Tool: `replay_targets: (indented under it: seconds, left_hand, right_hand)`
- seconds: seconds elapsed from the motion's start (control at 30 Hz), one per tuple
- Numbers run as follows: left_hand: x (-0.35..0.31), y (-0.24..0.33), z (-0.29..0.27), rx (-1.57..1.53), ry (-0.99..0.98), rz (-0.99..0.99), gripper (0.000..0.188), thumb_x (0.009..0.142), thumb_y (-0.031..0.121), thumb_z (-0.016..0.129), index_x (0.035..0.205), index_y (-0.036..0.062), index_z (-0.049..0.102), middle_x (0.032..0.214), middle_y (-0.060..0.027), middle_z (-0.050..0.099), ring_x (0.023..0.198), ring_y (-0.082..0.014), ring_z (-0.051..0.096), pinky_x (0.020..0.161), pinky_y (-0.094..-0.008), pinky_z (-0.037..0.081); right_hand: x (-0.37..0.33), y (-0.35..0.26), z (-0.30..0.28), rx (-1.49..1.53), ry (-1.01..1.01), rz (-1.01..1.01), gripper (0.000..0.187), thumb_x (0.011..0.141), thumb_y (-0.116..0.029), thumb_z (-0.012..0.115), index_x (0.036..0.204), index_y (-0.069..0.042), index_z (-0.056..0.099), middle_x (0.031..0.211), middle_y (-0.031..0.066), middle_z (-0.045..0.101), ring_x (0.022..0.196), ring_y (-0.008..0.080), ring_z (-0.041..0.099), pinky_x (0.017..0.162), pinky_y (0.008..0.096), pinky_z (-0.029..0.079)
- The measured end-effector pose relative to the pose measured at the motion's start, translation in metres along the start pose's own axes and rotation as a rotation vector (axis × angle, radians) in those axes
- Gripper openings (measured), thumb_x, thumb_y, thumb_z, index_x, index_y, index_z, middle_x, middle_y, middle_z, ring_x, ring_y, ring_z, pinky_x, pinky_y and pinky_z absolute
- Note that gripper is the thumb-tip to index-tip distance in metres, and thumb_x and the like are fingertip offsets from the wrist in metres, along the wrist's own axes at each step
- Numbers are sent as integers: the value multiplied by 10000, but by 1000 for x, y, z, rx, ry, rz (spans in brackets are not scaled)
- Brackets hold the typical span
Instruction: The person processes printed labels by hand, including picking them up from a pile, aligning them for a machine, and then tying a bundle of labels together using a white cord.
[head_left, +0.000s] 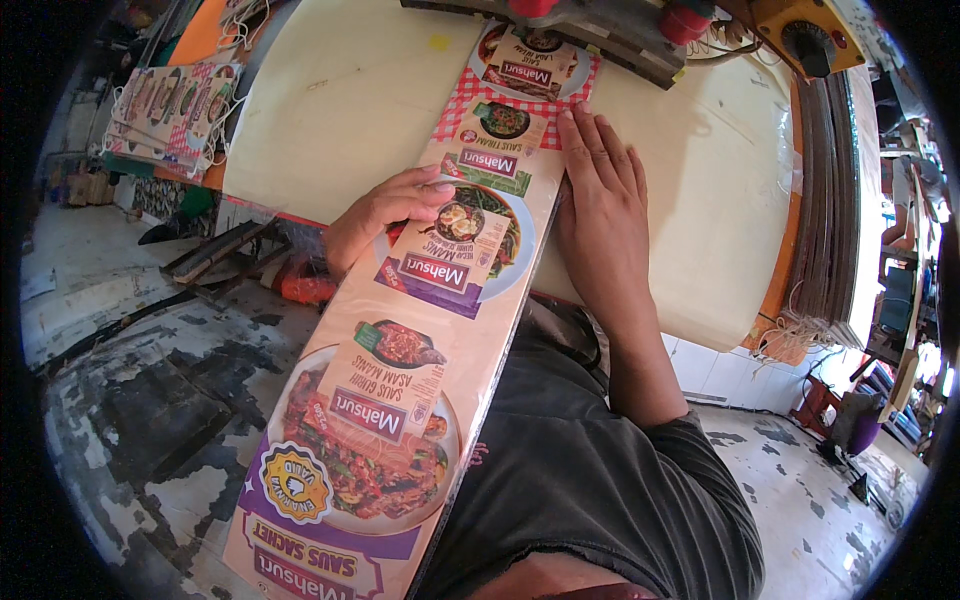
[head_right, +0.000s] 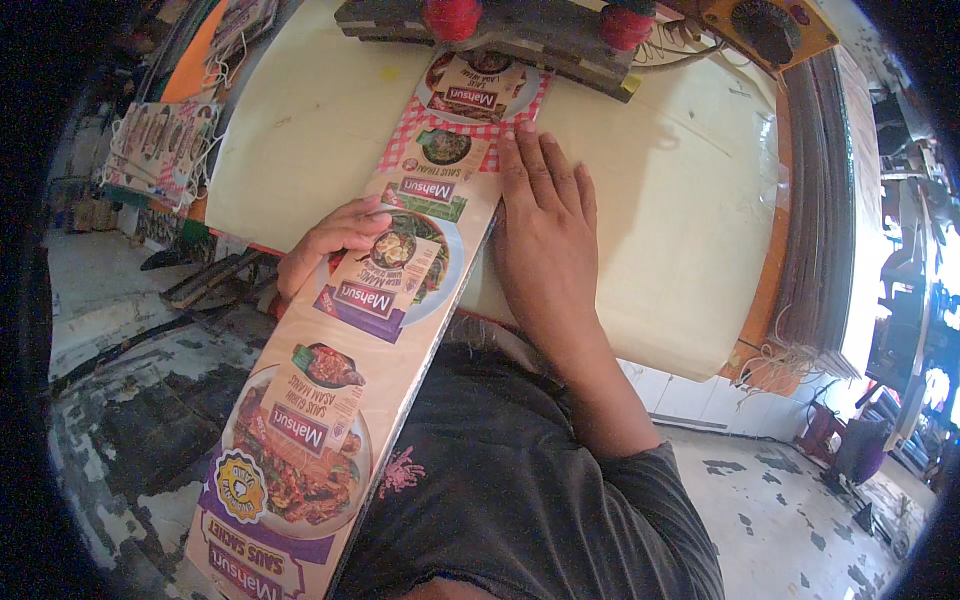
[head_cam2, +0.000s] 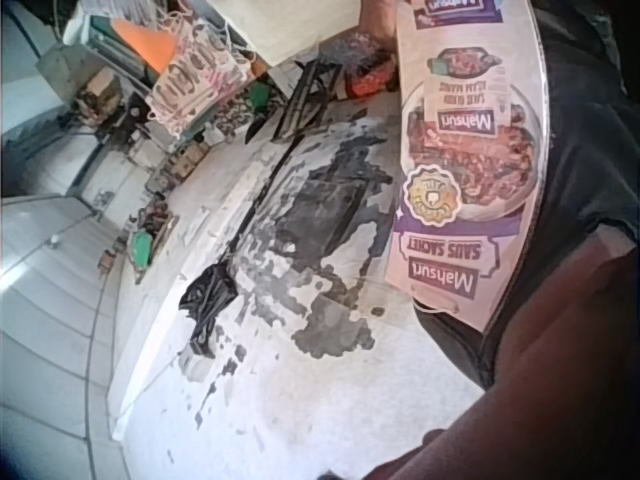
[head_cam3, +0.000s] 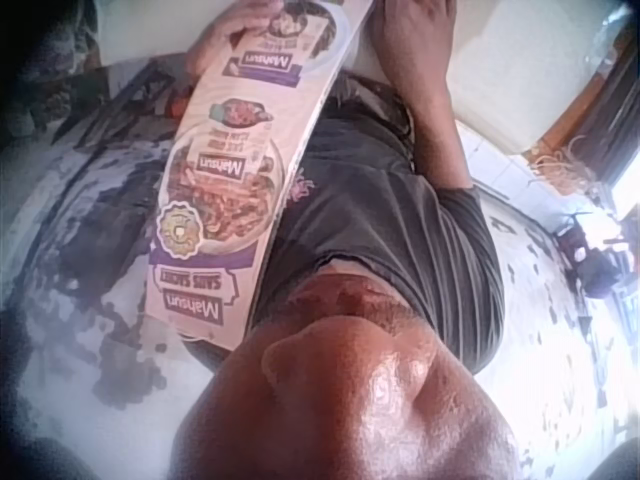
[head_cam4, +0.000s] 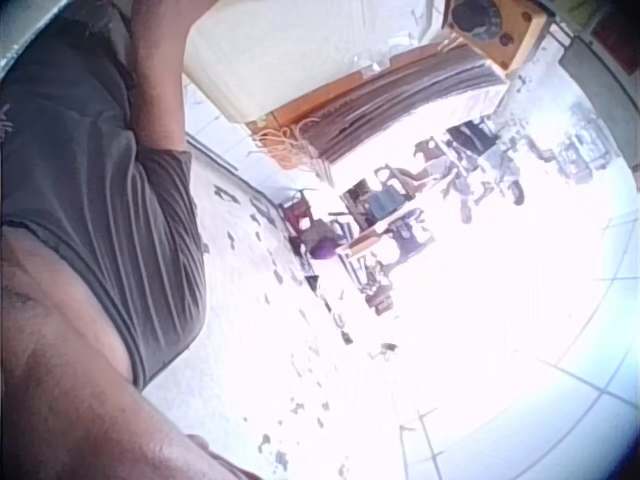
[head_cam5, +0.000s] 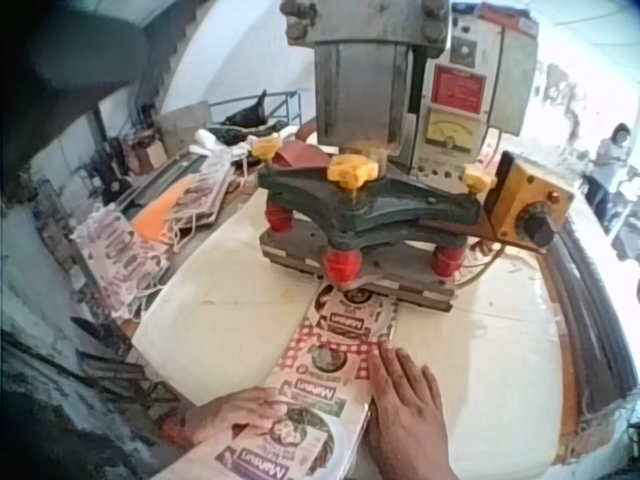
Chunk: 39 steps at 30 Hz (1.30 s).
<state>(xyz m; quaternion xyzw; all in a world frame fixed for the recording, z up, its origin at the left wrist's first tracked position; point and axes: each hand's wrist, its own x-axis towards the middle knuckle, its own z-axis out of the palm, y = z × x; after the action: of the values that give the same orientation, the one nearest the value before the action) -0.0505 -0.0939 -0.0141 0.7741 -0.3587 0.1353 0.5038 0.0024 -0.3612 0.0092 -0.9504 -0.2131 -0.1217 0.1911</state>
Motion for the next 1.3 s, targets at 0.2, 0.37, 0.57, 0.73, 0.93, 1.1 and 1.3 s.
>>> replay_targets:
  seconds: [0.2,0.37,0.57,0.73,0.93,1.1,1.3]
  left_hand:
    - [-2,-12,-11,-10,-144,54,603,796,173,844,1264,12,500,1394,-256,558,1389,-428,454,1167,-538,341]
    - [-4,-10,-14,-14,-183,35,620,795,163,844,1286,37,488,1416,-242,542,1422,-426,408,1181,-526,320]
    - [-1,-16,-11,-57,-195,43,581,823,167,816,1285,33,490,1397,-261,551,1413,-416,419,1178,-536,320]
    - [-24,-26,4,-536,244,-95,490,888,150,760,1273,2,496,1372,-336,535,1361,-380,484,1149,-554,365]
    - [-49,-31,-21,-886,496,-35,444,1027,221,508,1425,38,435,1487,-254,456,1426,-378,409,1165,-636,346]
    - [-18,-11,-22,-863,757,107,282,1019,243,543,1230,57,566,1103,-160,627,1205,-337,522,1217,-519,297]
    - [-17,-18,-59,-1193,633,307,70,977,151,605,986,95,647,720,-31,549,805,-166,501,986,-313,417]
  right_hand:
    - [0,0,-3,18,-25,16,545,972,-36,496,1509,-106,439,1538,121,468,1444,310,406,1200,488,272]
    - [1,0,-2,7,-18,-11,535,952,-63,531,1482,-86,462,1537,119,469,1433,306,421,1187,504,294]
    - [-1,3,-3,13,-15,-11,540,947,-78,556,1480,-90,464,1536,109,471,1427,313,427,1180,507,303]
    - [-1,-2,-13,56,-31,-17,562,947,-100,592,1494,-134,468,1521,95,495,1432,328,415,1181,487,302]
    - [2,-6,-24,254,-31,-155,564,867,-212,725,1405,-131,575,1490,103,526,1364,345,474,1139,470,353]
    - [-4,8,-28,615,-45,-301,371,831,-285,771,1135,-80,714,1172,99,704,1067,316,606,948,423,470]
    - [-8,3,-21,889,153,67,204,873,-171,756,974,-15,671,863,82,645,712,160,531,632,279,439]
